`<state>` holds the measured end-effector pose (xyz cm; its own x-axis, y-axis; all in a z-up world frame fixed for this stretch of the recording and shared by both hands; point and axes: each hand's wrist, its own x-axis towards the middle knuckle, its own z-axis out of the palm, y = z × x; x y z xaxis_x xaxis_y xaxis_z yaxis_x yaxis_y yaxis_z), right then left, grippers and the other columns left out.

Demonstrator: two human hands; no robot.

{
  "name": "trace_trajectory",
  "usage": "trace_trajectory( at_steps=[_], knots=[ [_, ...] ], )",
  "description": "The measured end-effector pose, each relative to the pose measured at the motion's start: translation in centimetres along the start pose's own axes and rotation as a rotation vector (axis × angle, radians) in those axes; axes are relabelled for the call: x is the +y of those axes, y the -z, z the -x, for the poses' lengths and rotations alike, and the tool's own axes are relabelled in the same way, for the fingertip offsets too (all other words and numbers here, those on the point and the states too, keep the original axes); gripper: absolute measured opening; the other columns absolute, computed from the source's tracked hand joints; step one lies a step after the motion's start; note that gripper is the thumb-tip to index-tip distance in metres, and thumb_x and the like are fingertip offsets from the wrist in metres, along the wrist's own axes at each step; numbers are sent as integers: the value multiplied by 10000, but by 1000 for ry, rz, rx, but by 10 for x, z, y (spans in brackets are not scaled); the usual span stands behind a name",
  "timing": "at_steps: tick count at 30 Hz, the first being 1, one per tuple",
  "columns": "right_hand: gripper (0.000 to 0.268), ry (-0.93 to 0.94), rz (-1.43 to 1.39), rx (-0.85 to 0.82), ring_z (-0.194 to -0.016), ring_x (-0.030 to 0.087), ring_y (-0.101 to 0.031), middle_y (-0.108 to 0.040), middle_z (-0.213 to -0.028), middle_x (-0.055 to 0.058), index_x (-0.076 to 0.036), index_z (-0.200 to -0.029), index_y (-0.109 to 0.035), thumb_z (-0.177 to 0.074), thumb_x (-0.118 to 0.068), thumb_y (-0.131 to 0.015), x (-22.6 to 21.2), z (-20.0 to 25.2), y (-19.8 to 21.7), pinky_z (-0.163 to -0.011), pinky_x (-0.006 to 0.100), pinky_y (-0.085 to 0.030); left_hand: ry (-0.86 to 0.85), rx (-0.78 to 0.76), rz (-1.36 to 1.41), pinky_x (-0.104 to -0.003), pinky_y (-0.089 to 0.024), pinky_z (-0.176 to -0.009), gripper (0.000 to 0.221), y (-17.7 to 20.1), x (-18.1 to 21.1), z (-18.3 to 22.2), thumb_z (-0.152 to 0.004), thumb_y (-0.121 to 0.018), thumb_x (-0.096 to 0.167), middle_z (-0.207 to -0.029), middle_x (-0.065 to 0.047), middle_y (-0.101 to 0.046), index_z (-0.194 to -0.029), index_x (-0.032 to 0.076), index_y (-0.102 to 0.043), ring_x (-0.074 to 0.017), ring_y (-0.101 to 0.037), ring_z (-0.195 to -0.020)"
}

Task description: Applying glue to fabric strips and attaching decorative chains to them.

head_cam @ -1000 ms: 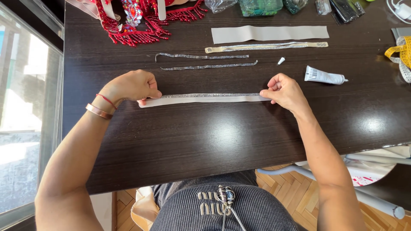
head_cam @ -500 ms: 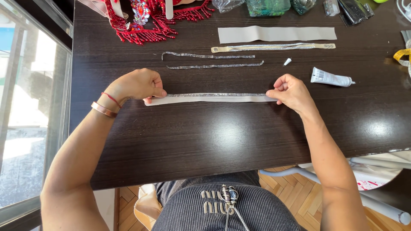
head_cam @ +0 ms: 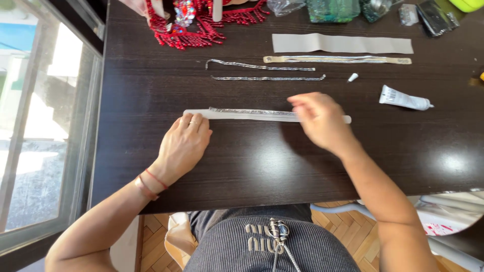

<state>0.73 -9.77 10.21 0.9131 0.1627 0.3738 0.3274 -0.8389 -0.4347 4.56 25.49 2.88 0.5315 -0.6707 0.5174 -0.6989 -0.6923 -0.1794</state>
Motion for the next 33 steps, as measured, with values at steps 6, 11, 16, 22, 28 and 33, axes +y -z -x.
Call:
trace_trajectory(
  at_steps=[6,11,16,22,28,33],
  knots=[
    [223,427,12,-8,-935,265,-644,-661,-1045,49,-165,-1139,-741,-928,-122,-684,-51,-38,-82,-835,376,-554,29,51,36,-364,-540,-909,280,-2,-3,0,-961,-612,275,-998,-129,-610,-1086,30,-662,-301,-632,-1020],
    [224,439,-26,-73,-909,284,-635,-612,-1006,68,-164,-1159,-729,-957,-165,-633,-46,-58,-125,-822,389,-548,36,79,66,-367,-532,-926,333,-15,-2,8,-948,-635,305,-1011,-150,-618,-1098,10,-672,-315,-631,-1039],
    [215,481,33,-81,-896,266,-590,-550,-980,36,-218,-1132,-736,-956,-209,-614,-52,-63,-135,-785,384,-518,58,52,98,-369,-535,-928,371,-22,-1,13,-943,-640,332,-1006,-154,-624,-1102,-2,-679,-319,-633,-1044],
    [206,461,32,-81,-921,270,-562,-514,-991,18,-233,-1108,-736,-919,-276,-664,-51,-63,-141,-782,388,-494,55,46,113,-378,-534,-931,377,-24,-1,14,-977,-602,325,-1011,-172,-628,-1112,-19,-677,-335,-633,-1048],
    [277,373,-8,-151,-939,255,-522,-504,-1030,20,-236,-1143,-712,-879,-306,-669,-51,-68,-144,-811,402,-460,59,58,116,-378,-537,-934,361,-25,-2,13,-987,-584,324,-999,-161,-619,-1098,-7,-677,-326,-627,-1040],
    [259,326,-54,-204,-967,264,-515,-502,-1048,22,-232,-1108,-717,-873,-329,-666,-50,-67,-149,-835,405,-444,60,66,126,-382,-537,-939,353,-25,-2,13,-981,-593,320,-1000,-165,-620,-1094,-3,-680,-332,-628,-1044]
  ],
)
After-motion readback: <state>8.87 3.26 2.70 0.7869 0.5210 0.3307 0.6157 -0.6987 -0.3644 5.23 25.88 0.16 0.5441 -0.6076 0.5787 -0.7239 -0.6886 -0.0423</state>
